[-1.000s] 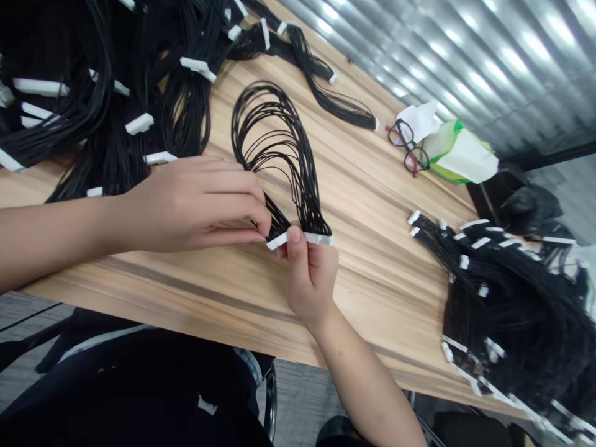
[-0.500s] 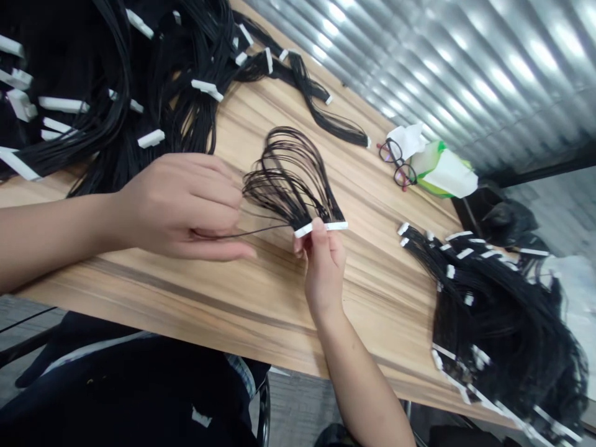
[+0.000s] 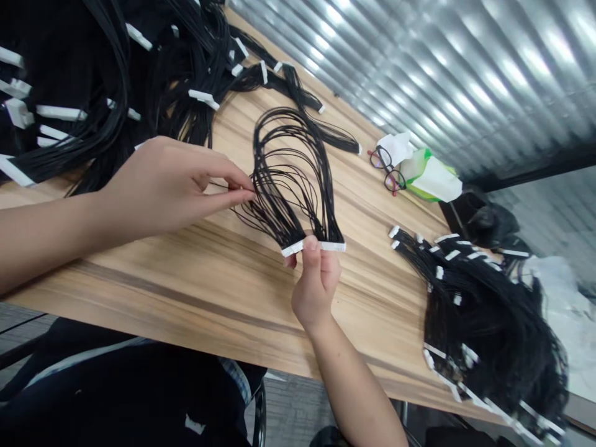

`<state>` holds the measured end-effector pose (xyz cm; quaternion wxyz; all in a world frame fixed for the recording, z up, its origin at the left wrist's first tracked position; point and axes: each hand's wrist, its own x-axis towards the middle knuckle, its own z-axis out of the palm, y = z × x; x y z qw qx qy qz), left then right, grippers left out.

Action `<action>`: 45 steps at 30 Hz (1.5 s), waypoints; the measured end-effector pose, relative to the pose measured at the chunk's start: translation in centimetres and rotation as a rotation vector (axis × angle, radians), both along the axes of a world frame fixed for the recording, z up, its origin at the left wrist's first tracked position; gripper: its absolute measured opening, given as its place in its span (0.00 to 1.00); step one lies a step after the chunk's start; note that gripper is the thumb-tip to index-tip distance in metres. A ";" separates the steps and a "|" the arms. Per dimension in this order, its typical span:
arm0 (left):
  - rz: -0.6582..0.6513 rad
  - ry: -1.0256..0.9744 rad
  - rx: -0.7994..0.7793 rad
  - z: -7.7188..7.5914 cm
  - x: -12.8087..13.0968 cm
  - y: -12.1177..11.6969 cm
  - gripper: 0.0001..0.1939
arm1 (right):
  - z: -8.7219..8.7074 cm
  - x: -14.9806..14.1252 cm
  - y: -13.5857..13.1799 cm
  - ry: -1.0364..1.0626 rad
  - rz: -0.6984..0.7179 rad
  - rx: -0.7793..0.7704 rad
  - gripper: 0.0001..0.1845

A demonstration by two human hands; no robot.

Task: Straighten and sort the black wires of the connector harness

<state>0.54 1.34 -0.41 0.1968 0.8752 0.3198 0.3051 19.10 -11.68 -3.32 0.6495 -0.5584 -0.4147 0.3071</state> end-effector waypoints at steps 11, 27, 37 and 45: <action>-0.382 -0.271 0.031 -1.2 0.5 1.9 0.10 | 0.1 0.4 -1.3 0.088 0.544 -0.225 0.25; -0.222 -0.131 0.348 -1.5 0.4 0.1 0.11 | 0.3 0.2 0.1 0.035 0.033 0.023 0.21; -0.245 -0.208 0.739 -1.4 0.4 -0.9 0.06 | -0.2 -0.1 -0.3 -0.096 -0.034 0.030 0.20; -0.317 -0.144 0.417 0.1 -0.2 -0.9 0.22 | 0.3 0.3 0.3 0.009 -0.078 0.122 0.19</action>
